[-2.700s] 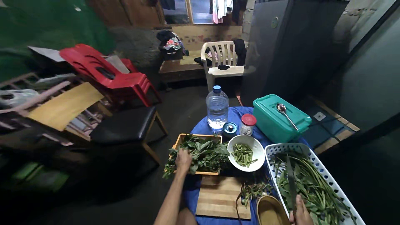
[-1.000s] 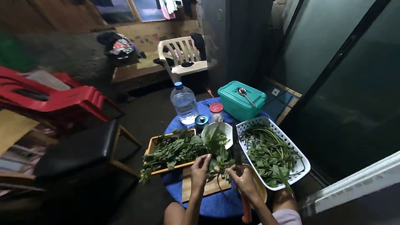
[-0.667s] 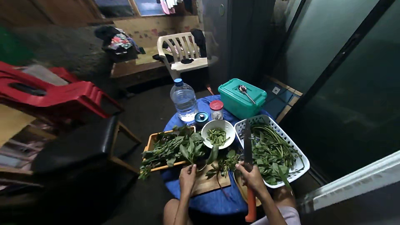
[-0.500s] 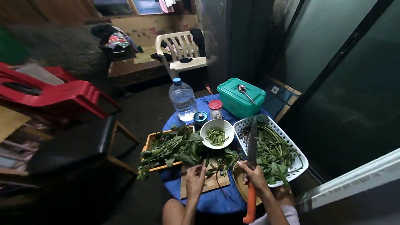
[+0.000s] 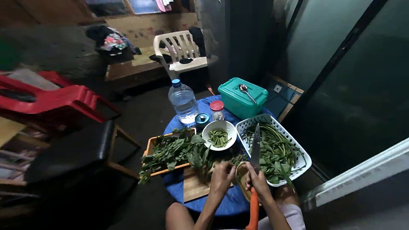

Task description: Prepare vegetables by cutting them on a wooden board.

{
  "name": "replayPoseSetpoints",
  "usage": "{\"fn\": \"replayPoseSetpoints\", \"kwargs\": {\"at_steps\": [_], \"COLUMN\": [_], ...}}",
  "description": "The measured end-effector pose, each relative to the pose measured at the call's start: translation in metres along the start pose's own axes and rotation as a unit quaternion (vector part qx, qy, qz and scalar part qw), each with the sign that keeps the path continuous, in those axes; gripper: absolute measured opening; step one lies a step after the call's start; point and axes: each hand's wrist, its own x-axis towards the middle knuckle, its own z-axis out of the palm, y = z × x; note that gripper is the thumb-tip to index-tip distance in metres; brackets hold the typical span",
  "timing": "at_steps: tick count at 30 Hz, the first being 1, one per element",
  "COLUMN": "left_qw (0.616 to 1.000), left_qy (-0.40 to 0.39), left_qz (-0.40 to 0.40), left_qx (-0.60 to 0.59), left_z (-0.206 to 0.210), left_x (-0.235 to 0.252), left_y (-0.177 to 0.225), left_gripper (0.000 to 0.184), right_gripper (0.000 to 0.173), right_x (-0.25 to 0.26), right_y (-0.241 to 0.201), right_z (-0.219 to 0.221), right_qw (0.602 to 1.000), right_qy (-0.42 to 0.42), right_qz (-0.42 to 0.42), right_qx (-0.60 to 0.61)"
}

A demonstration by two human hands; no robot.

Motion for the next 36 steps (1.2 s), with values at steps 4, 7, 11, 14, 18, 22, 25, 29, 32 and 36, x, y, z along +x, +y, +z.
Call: {"fn": "replayPoseSetpoints", "kwargs": {"at_steps": [4, 7, 11, 14, 18, 22, 25, 29, 32, 36], "left_qw": [0.996, 0.993, 0.994, 0.995, 0.987, 0.972, 0.971, 0.976, 0.972, 0.973], "left_qy": [-0.025, -0.044, -0.037, -0.022, -0.013, -0.013, -0.001, 0.013, 0.01, 0.019], "left_qz": [-0.085, -0.108, -0.103, -0.076, -0.074, -0.08, -0.064, -0.054, -0.064, -0.054], "left_qx": [-0.009, 0.003, -0.019, -0.066, -0.141, -0.219, -0.229, -0.211, -0.225, -0.222], "left_z": [-0.01, -0.012, -0.01, -0.004, 0.0, 0.002, 0.007, 0.008, 0.009, 0.02], "left_x": [0.016, 0.02, 0.019, 0.014, 0.005, -0.001, -0.006, -0.01, -0.015, -0.026], "left_y": [-0.005, -0.001, 0.008, 0.012, 0.011, 0.01, 0.005, -0.001, -0.003, -0.002], "left_gripper": [0.022, 0.022, 0.022, 0.022, 0.017, 0.014, 0.013, 0.016, 0.014, 0.014], "right_gripper": [0.062, 0.076, 0.095, 0.098, 0.097, 0.093, 0.092, 0.09, 0.086, 0.08], "right_x": [-0.012, -0.019, -0.018, -0.015, 0.0, 0.001, 0.002, -0.001, -0.001, 0.005], "right_y": [0.001, 0.006, 0.013, 0.01, 0.019, 0.022, 0.023, 0.02, 0.02, 0.021], "right_z": [-0.002, 0.005, 0.015, 0.021, 0.016, 0.011, 0.009, 0.01, 0.014, 0.02], "right_qw": [0.999, 0.996, 0.983, 0.972, 0.968, 0.957, 0.958, 0.958, 0.961, 0.984], "right_qy": [-0.01, -0.023, -0.099, -0.114, -0.107, -0.139, -0.15, -0.15, -0.126, -0.056], "right_qz": [-0.028, -0.047, -0.043, 0.006, 0.006, 0.055, 0.055, 0.07, 0.074, 0.05], "right_qx": [0.026, 0.066, 0.147, 0.207, 0.225, 0.248, 0.24, 0.234, 0.234, 0.161]}}
